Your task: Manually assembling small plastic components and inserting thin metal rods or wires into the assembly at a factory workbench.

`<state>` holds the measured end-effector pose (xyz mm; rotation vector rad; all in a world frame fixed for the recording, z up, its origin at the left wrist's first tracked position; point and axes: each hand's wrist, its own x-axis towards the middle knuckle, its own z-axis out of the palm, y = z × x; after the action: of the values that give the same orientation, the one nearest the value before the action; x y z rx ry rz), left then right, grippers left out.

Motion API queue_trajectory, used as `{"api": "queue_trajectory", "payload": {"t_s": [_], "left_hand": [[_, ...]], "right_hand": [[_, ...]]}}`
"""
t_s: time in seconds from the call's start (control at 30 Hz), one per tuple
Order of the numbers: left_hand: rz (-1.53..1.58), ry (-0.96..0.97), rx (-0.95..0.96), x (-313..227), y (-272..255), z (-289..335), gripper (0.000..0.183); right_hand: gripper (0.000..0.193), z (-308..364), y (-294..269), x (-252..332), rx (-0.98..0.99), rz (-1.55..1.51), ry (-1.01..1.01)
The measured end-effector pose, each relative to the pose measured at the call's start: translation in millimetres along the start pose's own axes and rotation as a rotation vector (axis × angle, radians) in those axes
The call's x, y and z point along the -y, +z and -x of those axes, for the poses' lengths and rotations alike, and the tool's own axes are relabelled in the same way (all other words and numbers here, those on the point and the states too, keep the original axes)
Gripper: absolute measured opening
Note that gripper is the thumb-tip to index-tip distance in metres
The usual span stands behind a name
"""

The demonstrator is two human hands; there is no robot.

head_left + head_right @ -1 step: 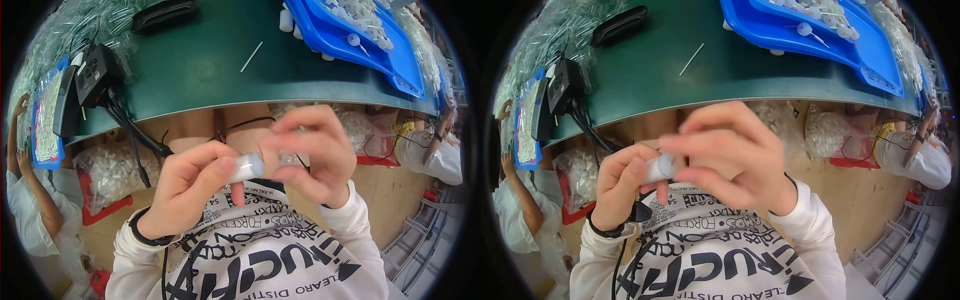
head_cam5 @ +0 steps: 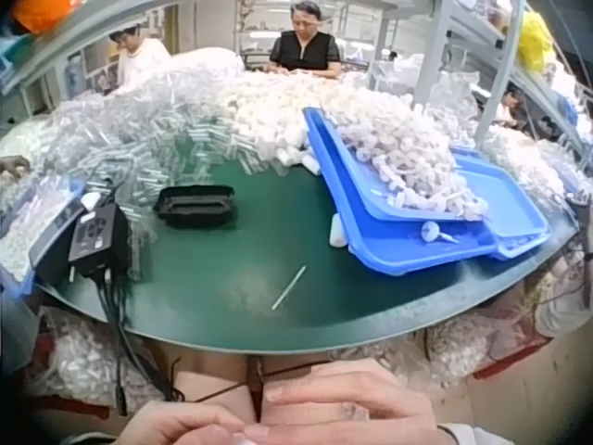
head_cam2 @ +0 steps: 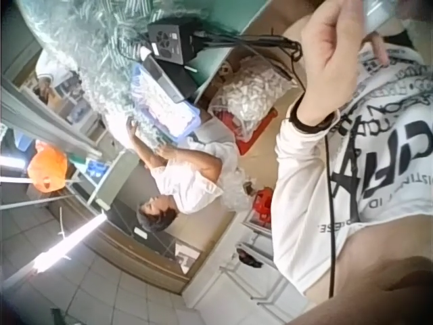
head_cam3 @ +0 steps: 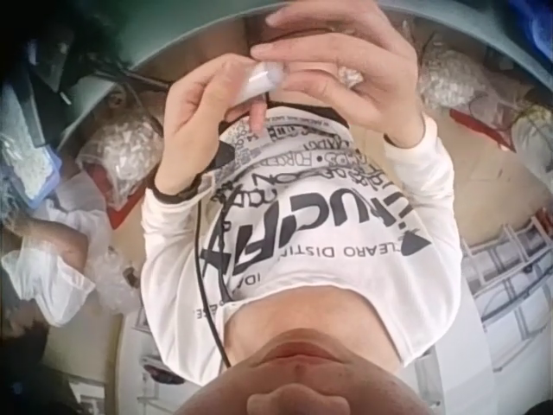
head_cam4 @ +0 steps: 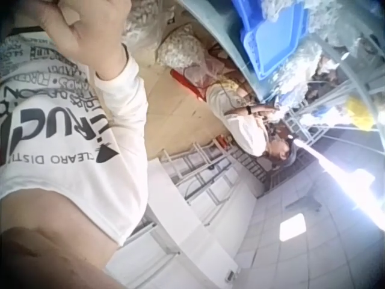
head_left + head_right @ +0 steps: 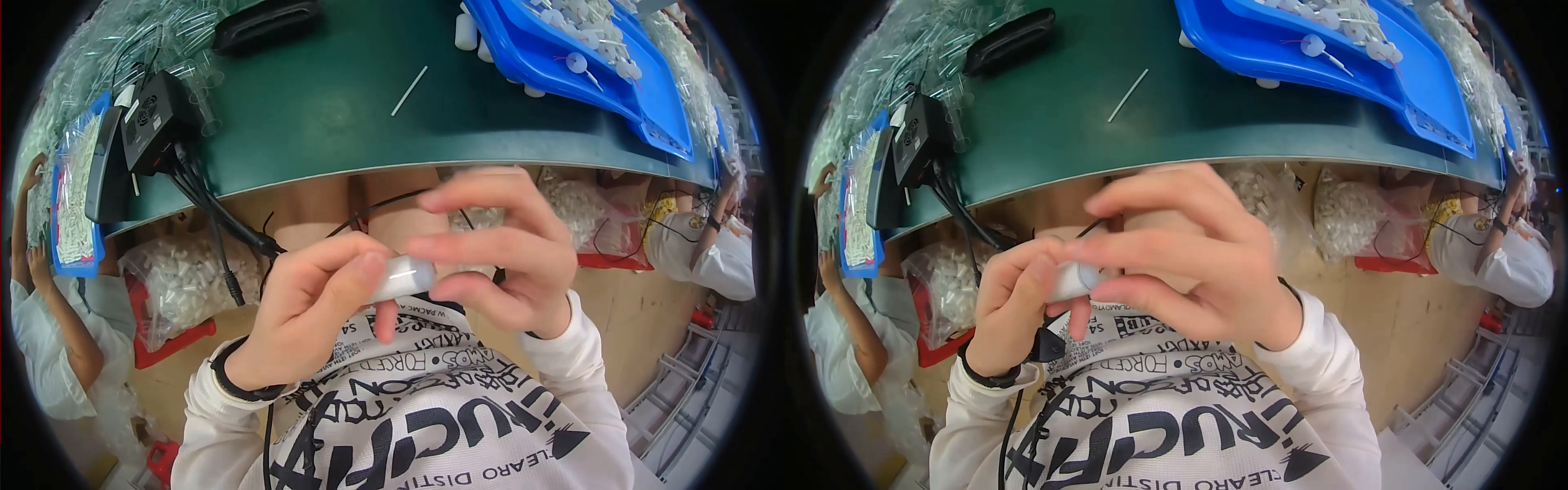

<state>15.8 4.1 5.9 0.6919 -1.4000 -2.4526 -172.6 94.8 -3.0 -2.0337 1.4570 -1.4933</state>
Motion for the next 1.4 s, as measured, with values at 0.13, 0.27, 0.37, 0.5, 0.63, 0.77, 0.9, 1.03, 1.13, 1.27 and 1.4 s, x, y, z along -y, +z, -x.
{"api": "queue_trajectory", "payload": {"t_s": [0.13, 0.27, 0.37, 0.5, 0.63, 0.77, 0.9, 1.03, 1.13, 1.27, 1.4], "left_hand": [[-0.119, 0.06, -0.113, 9.1, 5.7, 0.6, 0.017], [-0.231, 0.122, -0.146, 15.2, 8.4, 2.8, 0.016], [-0.342, 0.146, -0.157, 17.7, 7.9, 3.4, 0.015], [-0.214, 0.067, -0.048, 17.8, -0.4, -1.9, 0.015], [0.041, -0.066, 0.054, 5.7, 0.9, -11.1, 0.017], [0.038, 0.198, -0.135, 16.9, -1.2, -7.9, 0.025], [-0.066, 0.314, -0.158, 27.2, -8.2, -4.7, 0.028], [-0.373, 0.561, -0.272, 30.1, 0.3, -7.6, 0.021], [-0.41, 0.632, -0.352, 35.8, 7.4, -9.5, 0.022], [-0.375, 0.582, -0.277, 39.3, 9.1, -8.3, 0.024], [-0.256, 0.516, -0.074, 32.7, 4.7, -6.9, 0.021]], "right_hand": [[0.019, 5.1, 4.6, -2.7, 0.044, -0.34, 0.305], [0.019, 7.6, 5.0, 2.4, 0.069, -0.416, 0.462], [0.019, 8.4, 3.7, 0.4, 0.12, -0.422, 0.459], [0.022, 9.2, 4.2, 2.1, 0.101, -0.502, 0.519], [0.031, 12.0, 5.7, -3.3, 0.038, -0.249, 0.263], [0.031, 21.4, 10.6, 8.4, -0.265, -0.356, 0.515], [0.029, 30.8, 11.5, 7.4, -0.287, -0.368, 0.479], [0.031, 37.7, 18.3, 8.8, -0.43, -0.315, 0.421], [0.031, 39.4, 27.3, 12.5, -0.522, -0.294, 0.409], [0.029, 45.8, 28.4, 14.2, -0.634, -0.451, 0.347], [0.028, 48.8, 18.1, 12.5, -0.567, -0.421, 0.255]]}}
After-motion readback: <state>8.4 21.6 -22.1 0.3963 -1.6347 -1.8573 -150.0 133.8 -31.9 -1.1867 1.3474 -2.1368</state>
